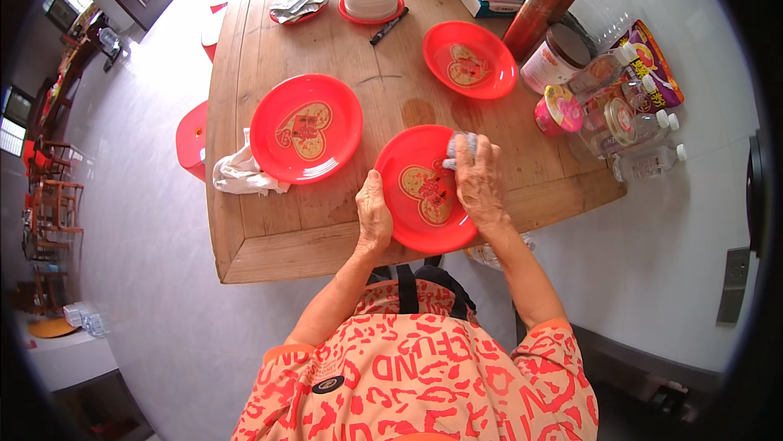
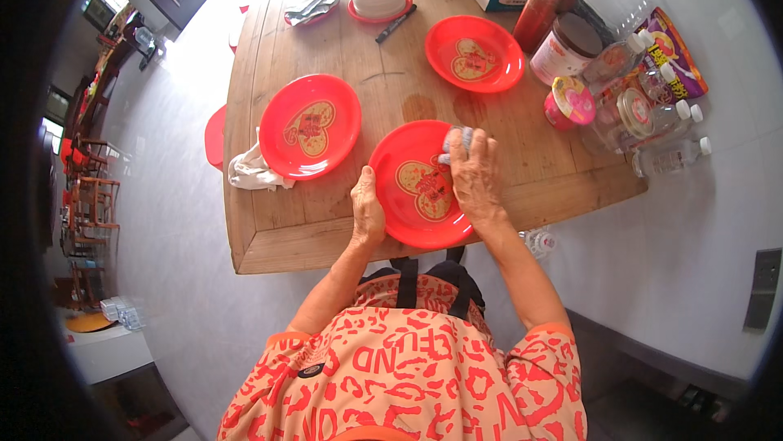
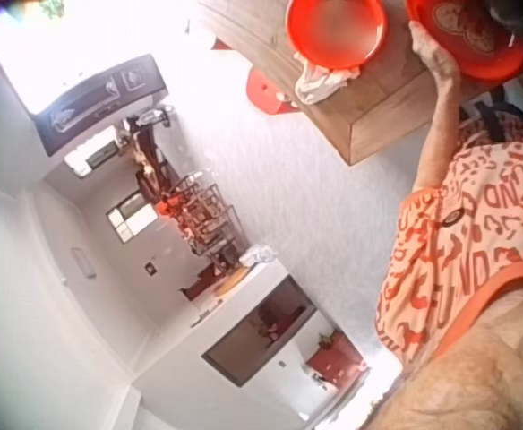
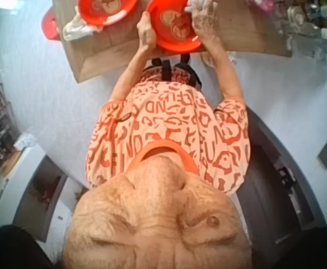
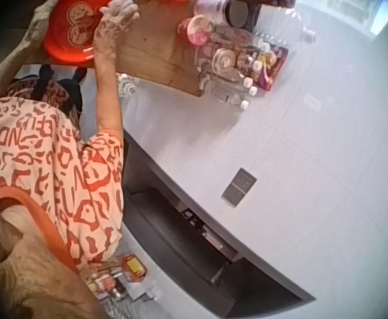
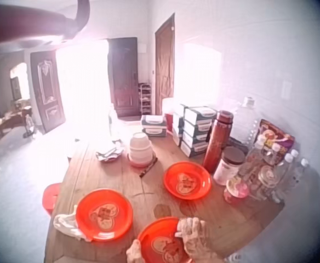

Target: The person wipes the surface of red plastic plates with a grey cloth. They handle the plates one at a time, wiping the top surface, flipping them to wipe the underside, and then placing them back on the table. The task is performed at a wooden table with other items like bottles and stacked bowls nearby.

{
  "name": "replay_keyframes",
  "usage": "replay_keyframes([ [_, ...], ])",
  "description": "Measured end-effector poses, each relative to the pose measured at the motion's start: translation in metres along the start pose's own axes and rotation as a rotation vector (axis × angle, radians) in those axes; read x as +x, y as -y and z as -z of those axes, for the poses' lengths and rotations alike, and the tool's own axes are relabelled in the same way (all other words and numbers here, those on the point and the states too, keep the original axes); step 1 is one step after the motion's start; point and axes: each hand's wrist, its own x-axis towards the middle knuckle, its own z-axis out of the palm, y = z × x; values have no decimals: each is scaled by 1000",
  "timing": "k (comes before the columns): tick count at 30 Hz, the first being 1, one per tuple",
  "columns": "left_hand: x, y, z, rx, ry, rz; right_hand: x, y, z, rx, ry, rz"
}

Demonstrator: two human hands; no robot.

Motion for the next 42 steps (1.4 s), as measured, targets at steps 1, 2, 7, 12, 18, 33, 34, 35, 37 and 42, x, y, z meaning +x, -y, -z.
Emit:
replay_keyframes([
  [1,1,1,0,26,2,-18,7,4,-5,13,-13,17],
  [2,2,3,1,26,-2,-25,14,10,-10,26,-26,34],
  [7,-2,-8,-4,-158,10,-12,41,34,-21,67,-86,146],
  [12,-6,-2,-2,-100,-10,-34,32,16,-15,31,-21,110],
  [18,-7,-2,-5,-117,-56,0,-6,-7,8,37,73,-9],
  [33,-3,1,-2,-55,-26,-69,-19,-16,38,151,189,111],
  [34,-4,1,-2,-55,-26,-59,-8,-20,32,128,146,172],
  [35,-5,0,-3,-56,-25,-50,1,-22,29,104,103,232],
  [37,-6,0,-3,-77,-47,-49,10,-21,22,35,22,304],
  [42,-13,-6,-8,-92,-81,-71,-7,-9,26,-49,64,312],
])
